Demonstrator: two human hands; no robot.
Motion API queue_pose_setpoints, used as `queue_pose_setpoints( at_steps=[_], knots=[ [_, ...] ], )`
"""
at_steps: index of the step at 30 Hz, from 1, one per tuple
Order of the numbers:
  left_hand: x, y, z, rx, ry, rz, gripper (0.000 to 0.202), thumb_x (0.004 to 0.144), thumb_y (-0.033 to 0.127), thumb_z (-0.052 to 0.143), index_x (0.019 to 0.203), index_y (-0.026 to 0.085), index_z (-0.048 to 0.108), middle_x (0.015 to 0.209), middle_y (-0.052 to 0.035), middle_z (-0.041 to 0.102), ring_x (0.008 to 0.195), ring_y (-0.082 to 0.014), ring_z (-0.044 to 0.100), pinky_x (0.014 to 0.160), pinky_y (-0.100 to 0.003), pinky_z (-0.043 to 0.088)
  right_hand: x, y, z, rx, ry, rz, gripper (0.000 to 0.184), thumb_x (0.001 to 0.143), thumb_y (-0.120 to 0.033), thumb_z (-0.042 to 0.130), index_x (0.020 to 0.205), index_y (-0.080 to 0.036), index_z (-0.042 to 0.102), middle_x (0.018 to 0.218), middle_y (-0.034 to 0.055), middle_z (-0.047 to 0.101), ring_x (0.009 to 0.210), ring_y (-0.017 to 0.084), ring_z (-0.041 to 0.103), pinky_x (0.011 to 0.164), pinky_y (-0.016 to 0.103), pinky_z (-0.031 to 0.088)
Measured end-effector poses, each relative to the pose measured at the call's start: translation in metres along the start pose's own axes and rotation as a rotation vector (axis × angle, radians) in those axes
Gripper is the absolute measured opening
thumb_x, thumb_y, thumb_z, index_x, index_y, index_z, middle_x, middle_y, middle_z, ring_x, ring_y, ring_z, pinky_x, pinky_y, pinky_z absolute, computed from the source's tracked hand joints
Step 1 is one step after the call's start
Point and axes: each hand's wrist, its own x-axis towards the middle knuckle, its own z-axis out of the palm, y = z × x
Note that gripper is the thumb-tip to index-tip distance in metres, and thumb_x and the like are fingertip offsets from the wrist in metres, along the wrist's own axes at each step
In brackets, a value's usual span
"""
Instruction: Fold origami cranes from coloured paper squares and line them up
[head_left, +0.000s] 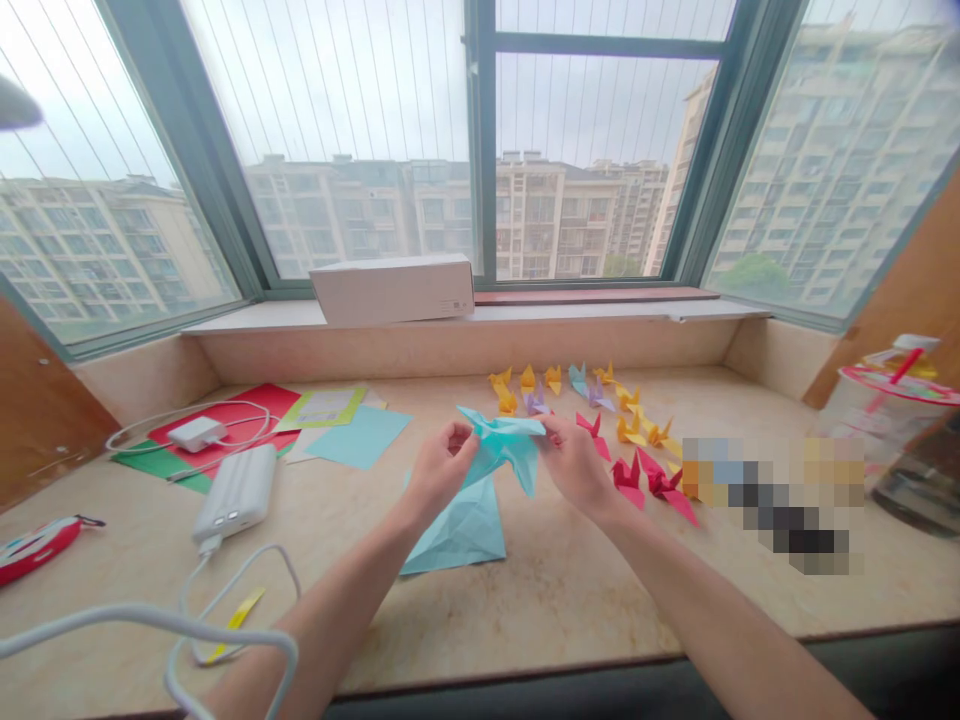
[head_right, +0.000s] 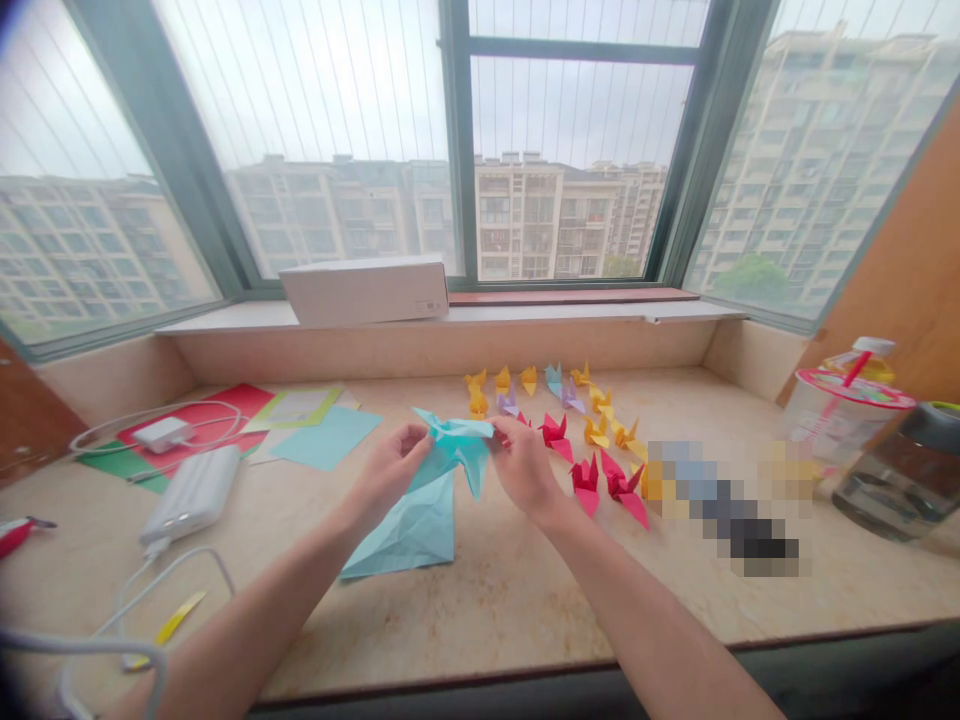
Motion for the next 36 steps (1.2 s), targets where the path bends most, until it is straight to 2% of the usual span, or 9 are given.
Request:
queue_pose_setpoints(
  at_steps=[6, 10, 13, 18, 20, 24, 27, 32, 36],
  knots=[
    [-0.001, 0.001, -0.003, 0.087, -0.027, -0.05, 0.038, 0.076, 0.051, 0.068, 0.067, 0.015, 0.063, 0.057, 0.0007, 0.056, 0.053, -0.0116, 0.048, 0.048, -0.021, 0.031, -0.003, -0.003, 0.003, -0.072, -0.049, -0.057, 0.03, 0.093, -0.038, 0.049, 0.083, -0.02, 0.07, 0.08, 0.0058, 0.069, 0.077, 0.021, 0.063, 0.071, 0.031, 0.047],
    [0.0, -0.003, -0.001, -0.014, -0.056, -0.043, 0.04, 0.073, 0.053, 0.071, 0.067, 0.015, 0.06, 0.056, 0.0024, 0.053, 0.049, -0.0096, 0.043, 0.046, -0.021, 0.028, -0.001, 0.002, 0.004, 0.001, 0.03, 0.088, 0.022, 0.086, -0.027, 0.053, 0.098, -0.019, 0.069, 0.089, 0.0061, 0.071, 0.076, 0.02, 0.064, 0.068, 0.03, 0.049],
    [0.001, -0.009, 0.001, 0.01, -0.019, 0.027, 0.034, 0.076, 0.049, 0.068, 0.071, 0.016, 0.061, 0.06, 0.0009, 0.057, 0.053, -0.0116, 0.048, 0.05, -0.022, 0.033, 0.0, 0.003, 0.002, 0.006, 0.056, 0.119, 0.032, 0.079, -0.018, 0.054, 0.107, -0.021, 0.068, 0.096, 0.0052, 0.072, 0.075, 0.019, 0.065, 0.065, 0.028, 0.049],
    [0.001, -0.012, 0.002, 0.174, 0.013, 0.127, 0.024, 0.08, 0.042, 0.062, 0.074, 0.019, 0.062, 0.067, 0.0006, 0.061, 0.064, -0.0156, 0.056, 0.061, -0.025, 0.041, -0.001, -0.005, 0.0, -0.12, -0.084, -0.054, 0.013, 0.081, -0.025, 0.061, 0.079, -0.021, 0.073, 0.084, 0.0053, 0.071, 0.08, 0.021, 0.064, 0.071, 0.029, 0.046],
    [0.001, -0.011, 0.002, 0.154, -0.008, 0.123, 0.024, 0.082, 0.042, 0.06, 0.077, 0.019, 0.06, 0.068, 0.0006, 0.061, 0.064, -0.015, 0.055, 0.061, -0.024, 0.04, -0.002, -0.005, 0.0, -0.099, -0.077, -0.059, 0.023, 0.086, -0.033, 0.058, 0.071, -0.02, 0.07, 0.079, 0.0047, 0.07, 0.076, 0.02, 0.062, 0.068, 0.029, 0.045],
    [0.0, -0.007, 0.002, 0.024, -0.053, 0.048, 0.03, 0.084, 0.048, 0.058, 0.079, 0.018, 0.055, 0.062, 0.0027, 0.054, 0.053, -0.0101, 0.045, 0.05, -0.021, 0.032, 0.0, -0.001, 0.002, -0.04, -0.008, 0.161, 0.045, 0.089, -0.049, 0.049, 0.058, -0.019, 0.06, 0.054, 0.0004, 0.056, 0.054, 0.016, 0.051, 0.052, 0.027, 0.035],
    [0.002, -0.005, 0.001, -0.027, -0.022, 0.058, 0.032, 0.085, 0.049, 0.059, 0.08, 0.018, 0.054, 0.062, 0.0036, 0.052, 0.053, -0.0092, 0.043, 0.048, -0.02, 0.031, 0.003, 0.006, 0.001, 0.023, -0.005, 0.272, 0.048, 0.088, -0.052, 0.048, 0.054, -0.02, 0.056, 0.046, -0.0006, 0.048, 0.049, 0.015, 0.048, 0.048, 0.028, 0.033],
    [0.002, -0.006, 0.0, 0.027, 0.027, 0.131, 0.03, 0.089, 0.046, 0.055, 0.079, 0.018, 0.052, 0.062, 0.0046, 0.05, 0.055, -0.0091, 0.043, 0.05, -0.021, 0.034, 0.007, 0.012, -0.002, 0.053, 0.074, 0.319, 0.036, 0.082, -0.048, 0.057, 0.059, -0.02, 0.058, 0.051, -0.0002, 0.054, 0.053, 0.017, 0.052, 0.05, 0.028, 0.037],
    [0.002, -0.005, -0.002, 0.064, 0.02, 0.148, 0.03, 0.089, 0.046, 0.055, 0.079, 0.018, 0.053, 0.061, 0.0045, 0.049, 0.053, -0.0087, 0.04, 0.047, -0.021, 0.03, 0.009, 0.008, -0.004, 0.277, 0.012, 0.253, 0.027, 0.078, -0.043, 0.064, 0.089, -0.019, 0.067, 0.084, 0.004, 0.071, 0.077, 0.019, 0.064, 0.067, 0.028, 0.049]
  ],
)
